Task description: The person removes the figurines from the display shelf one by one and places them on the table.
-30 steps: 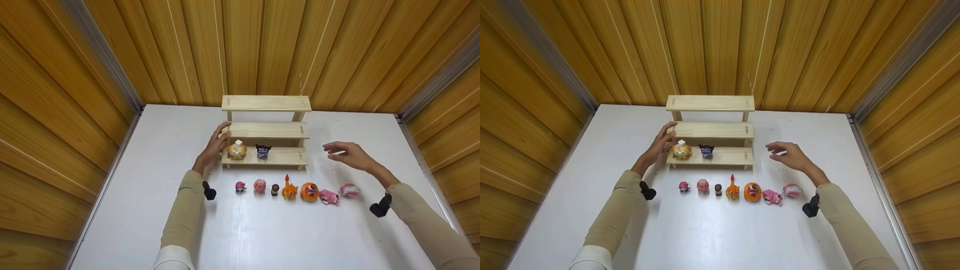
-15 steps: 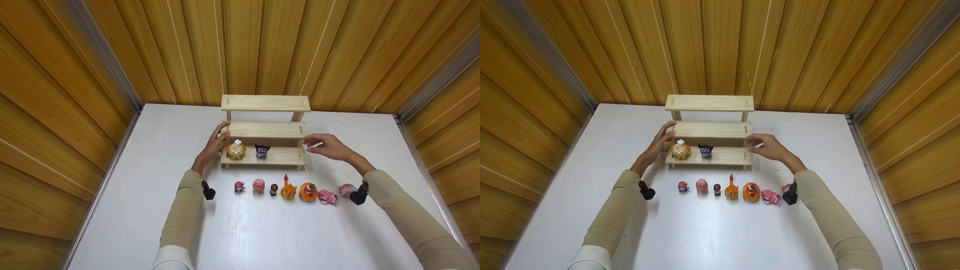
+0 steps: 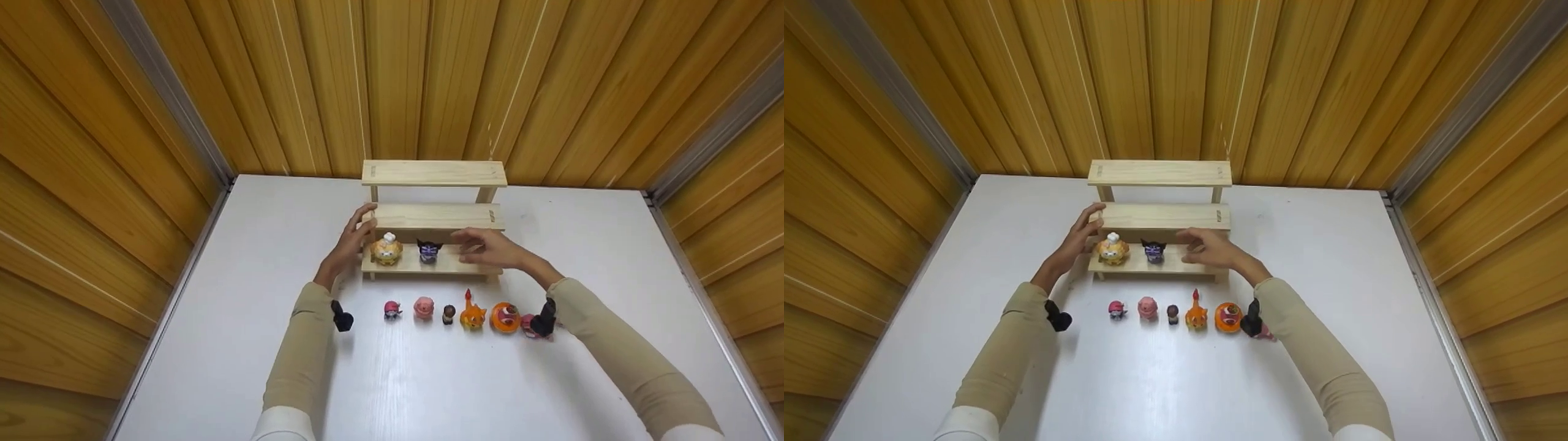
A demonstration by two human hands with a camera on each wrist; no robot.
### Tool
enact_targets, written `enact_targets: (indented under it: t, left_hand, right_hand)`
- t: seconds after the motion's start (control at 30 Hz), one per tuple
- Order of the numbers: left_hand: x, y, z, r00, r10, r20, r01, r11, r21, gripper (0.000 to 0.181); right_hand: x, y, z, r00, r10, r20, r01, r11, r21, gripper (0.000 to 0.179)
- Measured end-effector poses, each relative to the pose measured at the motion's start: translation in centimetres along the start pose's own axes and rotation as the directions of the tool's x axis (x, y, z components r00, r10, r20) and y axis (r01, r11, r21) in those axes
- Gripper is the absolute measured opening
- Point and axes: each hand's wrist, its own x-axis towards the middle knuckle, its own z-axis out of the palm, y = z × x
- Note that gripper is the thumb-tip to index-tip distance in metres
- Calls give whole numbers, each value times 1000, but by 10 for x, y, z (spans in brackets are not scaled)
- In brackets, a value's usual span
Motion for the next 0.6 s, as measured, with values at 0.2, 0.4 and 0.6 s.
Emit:
enact_targets:
  t: [0.2, 0.4, 0.6]
  left_hand:
    - [0, -1, 0, 1000, -4, -3, 4, 1000, 0, 49]
    - [0, -3, -1, 1000, -1, -5, 1, 1000, 15, 50]
    - [-3, -4, -5, 1000, -11, -12, 11, 1000, 17, 49]
  right_hand:
    - [24, -6, 18, 999, -15, 41, 15, 1000, 8, 60]
    - [41, -6, 35, 996, -81, 33, 83, 994, -69, 60]
    - [51, -7, 47, 998, -55, 11, 56, 993, -100, 59]
